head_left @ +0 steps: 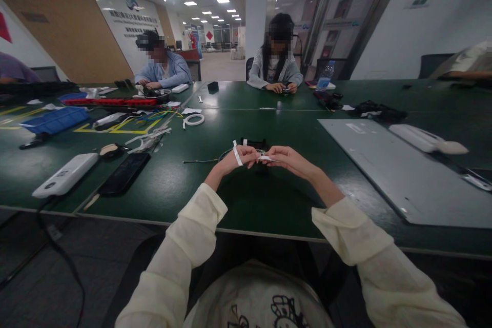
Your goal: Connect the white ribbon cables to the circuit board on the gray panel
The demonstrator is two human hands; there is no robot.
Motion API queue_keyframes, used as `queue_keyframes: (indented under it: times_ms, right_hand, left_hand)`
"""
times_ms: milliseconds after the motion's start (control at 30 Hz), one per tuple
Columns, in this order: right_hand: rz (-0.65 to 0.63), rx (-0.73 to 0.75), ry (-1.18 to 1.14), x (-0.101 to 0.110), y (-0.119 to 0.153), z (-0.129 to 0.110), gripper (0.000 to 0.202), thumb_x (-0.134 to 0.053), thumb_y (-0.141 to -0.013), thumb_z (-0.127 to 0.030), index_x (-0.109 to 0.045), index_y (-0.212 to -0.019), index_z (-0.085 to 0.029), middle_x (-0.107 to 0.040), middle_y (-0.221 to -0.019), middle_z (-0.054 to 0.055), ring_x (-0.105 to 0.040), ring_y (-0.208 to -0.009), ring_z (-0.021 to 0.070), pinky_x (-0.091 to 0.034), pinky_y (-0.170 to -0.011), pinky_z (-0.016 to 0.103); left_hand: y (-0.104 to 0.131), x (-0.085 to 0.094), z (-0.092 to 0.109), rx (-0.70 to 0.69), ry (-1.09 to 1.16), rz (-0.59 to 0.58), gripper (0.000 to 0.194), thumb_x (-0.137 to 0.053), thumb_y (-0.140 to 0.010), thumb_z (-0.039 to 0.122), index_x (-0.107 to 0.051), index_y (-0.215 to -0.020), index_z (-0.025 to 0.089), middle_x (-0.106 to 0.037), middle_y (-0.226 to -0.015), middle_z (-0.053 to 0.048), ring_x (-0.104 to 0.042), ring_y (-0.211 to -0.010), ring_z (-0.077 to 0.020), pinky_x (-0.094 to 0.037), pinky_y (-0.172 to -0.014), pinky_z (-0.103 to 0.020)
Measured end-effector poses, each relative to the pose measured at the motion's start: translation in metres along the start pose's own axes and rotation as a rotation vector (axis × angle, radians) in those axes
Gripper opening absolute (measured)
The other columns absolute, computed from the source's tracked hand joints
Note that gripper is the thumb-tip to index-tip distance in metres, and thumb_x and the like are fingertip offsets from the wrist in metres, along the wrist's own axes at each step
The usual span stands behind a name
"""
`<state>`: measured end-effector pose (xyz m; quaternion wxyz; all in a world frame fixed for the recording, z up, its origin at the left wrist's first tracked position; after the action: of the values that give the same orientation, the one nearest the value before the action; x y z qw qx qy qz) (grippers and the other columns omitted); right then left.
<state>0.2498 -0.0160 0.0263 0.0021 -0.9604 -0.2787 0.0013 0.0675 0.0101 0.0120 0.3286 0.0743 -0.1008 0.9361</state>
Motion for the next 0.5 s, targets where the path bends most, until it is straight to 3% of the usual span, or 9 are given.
queue_keyframes:
  times_ms: [267, 500]
  right_hand:
    - [0.042, -0.032, 0.278, 0.012, -0.004, 0.006, 0.029, -0.064, -0.073, -0.041, -0.061, -0.085, -0.014, -0.065, -0.089, 0.006, -0.059, -0.086, 0.0154, -0.045, -0.079, 0.031]
    - [0.012, 0.011, 0.241, -0.004, -0.004, -0.001, 0.041, -0.063, -0.076, -0.04, -0.058, -0.111, -0.02, -0.059, -0.114, 0.006, -0.053, -0.106, 0.0176, -0.041, -0.09, 0.032]
  left_hand:
    - [0.001, 0.009, 0.004, -0.02, -0.019, 0.053, 0.032, -0.059, -0.076, 0.042, -0.058, -0.068, 0.011, -0.047, -0.042, 0.006, -0.038, -0.039, -0.0041, -0.027, -0.046, -0.019]
    - [0.004, 0.003, 0.007, -0.014, -0.019, -0.012, 0.033, -0.059, -0.076, 0.043, -0.058, -0.071, 0.011, -0.048, -0.043, 0.005, -0.041, -0.041, -0.0049, -0.03, -0.048, -0.019]
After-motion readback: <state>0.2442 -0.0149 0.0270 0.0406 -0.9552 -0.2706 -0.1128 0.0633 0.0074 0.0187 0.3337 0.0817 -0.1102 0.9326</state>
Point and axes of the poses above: each hand's wrist, its own y-axis away from the middle knuckle, its own x-axis out of the back of the hand, z = x × y, the point moved 2 cm from there along -y, towards the middle knuckle
